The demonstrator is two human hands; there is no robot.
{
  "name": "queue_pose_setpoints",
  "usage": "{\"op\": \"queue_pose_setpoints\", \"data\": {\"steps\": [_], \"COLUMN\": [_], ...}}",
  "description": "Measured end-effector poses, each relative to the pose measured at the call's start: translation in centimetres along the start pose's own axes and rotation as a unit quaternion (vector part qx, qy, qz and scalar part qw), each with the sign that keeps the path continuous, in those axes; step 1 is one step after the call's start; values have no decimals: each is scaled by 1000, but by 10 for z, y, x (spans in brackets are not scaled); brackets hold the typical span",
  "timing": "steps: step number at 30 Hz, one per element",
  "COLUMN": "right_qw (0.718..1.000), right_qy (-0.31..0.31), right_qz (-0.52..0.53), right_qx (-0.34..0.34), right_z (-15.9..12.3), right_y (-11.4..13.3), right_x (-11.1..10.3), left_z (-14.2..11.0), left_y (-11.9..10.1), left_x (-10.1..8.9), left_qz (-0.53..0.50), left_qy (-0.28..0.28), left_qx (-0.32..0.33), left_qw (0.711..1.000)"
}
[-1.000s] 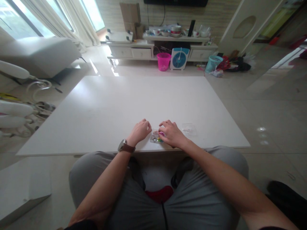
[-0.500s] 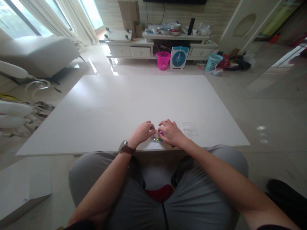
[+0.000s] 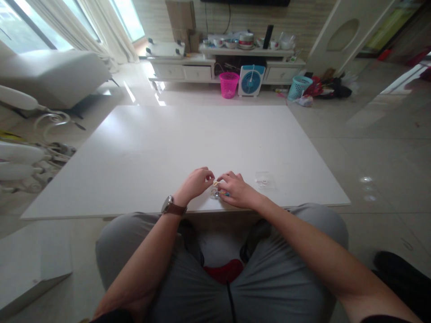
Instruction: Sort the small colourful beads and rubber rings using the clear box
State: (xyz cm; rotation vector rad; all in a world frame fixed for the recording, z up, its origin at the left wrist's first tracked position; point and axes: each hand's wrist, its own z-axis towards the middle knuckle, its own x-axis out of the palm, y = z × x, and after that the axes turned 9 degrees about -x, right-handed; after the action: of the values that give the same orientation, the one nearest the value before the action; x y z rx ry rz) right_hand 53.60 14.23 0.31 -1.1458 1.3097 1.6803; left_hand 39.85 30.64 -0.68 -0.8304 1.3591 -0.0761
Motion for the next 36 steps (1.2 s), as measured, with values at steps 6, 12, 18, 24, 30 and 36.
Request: {"op": "queue_pose_setpoints", "data": {"steps": [6,12,18,24,30,36], "right_qw": [999,995,994,994,995,995], "right_qy": [-4,36,62,58,36,58], "right_qz": [4,-17,-37,-37,-23,-14], "right_qx": [-48,-91,-86,-90,-85,-83], "right_z": [1,3,3,4,3,3], "right_y": [-1,3,4,2,1,2], "right_x": [4,-1,-1,2,-1,1], "left_z": [-1,-1,0,0,0,-1], "left_y": [0,-3,-2,-2,-2,-2], "left_x": [-7,-6,-5,-5,-5,-5], "left_qz": [3,-1,4,3,5,3], "left_qy": [-15,-15,-7,-5,-2,0], "left_qx": [-9,-5,-1,-1,-4,-4], "left_qw": [1000,1000,1000,1000,1000,1000]}}
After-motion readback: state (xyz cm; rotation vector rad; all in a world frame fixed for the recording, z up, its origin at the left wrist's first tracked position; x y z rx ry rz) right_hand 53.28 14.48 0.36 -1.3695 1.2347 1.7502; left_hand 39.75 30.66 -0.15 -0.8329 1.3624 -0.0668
